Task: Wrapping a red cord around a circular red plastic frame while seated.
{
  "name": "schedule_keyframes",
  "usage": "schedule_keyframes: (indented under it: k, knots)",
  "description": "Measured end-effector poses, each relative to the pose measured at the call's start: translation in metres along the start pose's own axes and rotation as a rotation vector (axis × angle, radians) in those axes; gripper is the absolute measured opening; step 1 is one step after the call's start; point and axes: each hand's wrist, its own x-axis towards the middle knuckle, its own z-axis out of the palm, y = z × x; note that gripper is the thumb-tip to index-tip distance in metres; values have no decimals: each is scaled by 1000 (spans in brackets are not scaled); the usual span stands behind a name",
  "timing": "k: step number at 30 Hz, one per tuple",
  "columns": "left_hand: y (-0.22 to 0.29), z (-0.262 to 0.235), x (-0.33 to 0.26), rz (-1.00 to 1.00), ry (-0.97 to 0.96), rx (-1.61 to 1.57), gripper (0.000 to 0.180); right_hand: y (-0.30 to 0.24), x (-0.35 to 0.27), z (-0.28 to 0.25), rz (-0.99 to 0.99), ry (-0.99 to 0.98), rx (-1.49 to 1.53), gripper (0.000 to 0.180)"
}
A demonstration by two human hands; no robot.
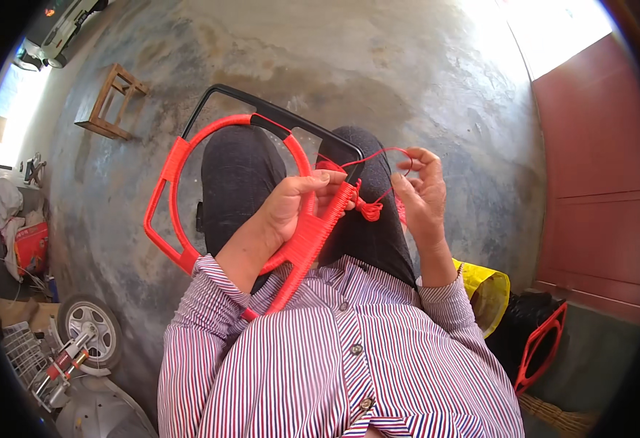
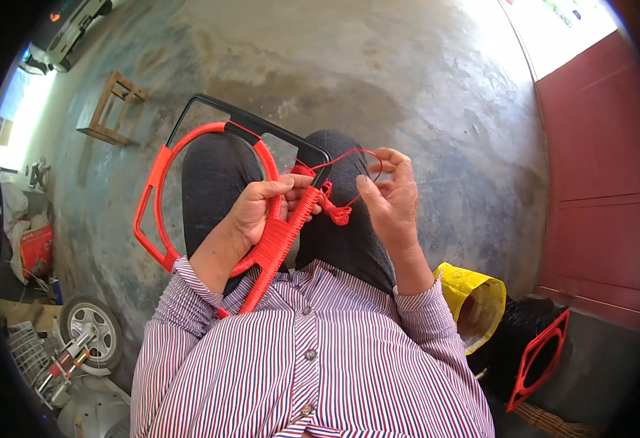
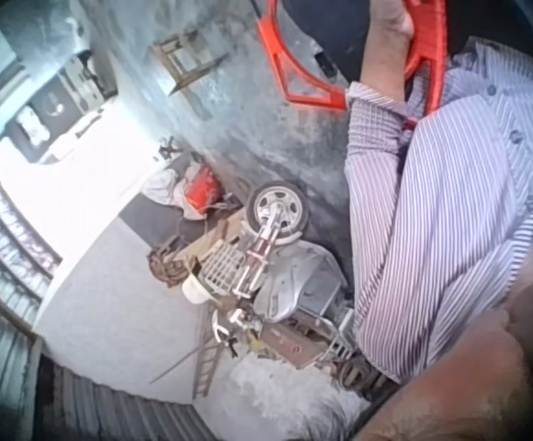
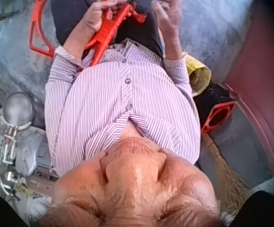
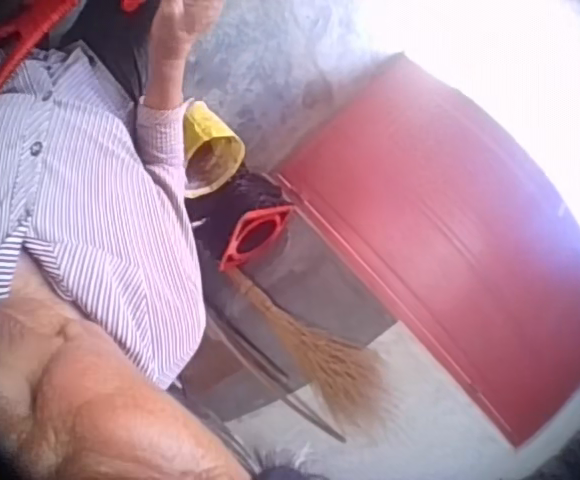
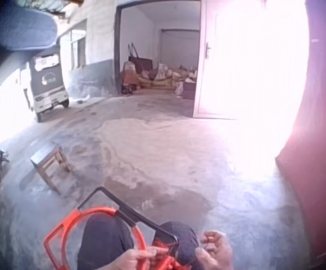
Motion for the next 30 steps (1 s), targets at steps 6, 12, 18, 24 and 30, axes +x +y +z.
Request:
schedule_keyframes:
  k: [6, 12, 18, 24, 30]
  knots:
    - [-2, -3, 1, -6, 34, -5, 36, -4, -9, -12, -245, -148, -443, 33]
    - [-4, -6, 5, -27, 38, 11, 34, -1, -24, 18, -349, -277, -778, 25]
    - [-2, -4, 2, -16, 16, -3, 31, 12, -9, -24, 244, -323, 144, 16]
    - [-2, -5, 2, -14, 32, 1, 32, -1, -14, -84, 146, -318, 689, 22]
    - [2, 10, -5, -13, 21, 40, 32, -22, -18, -186, -36, -235, 1083, 25]
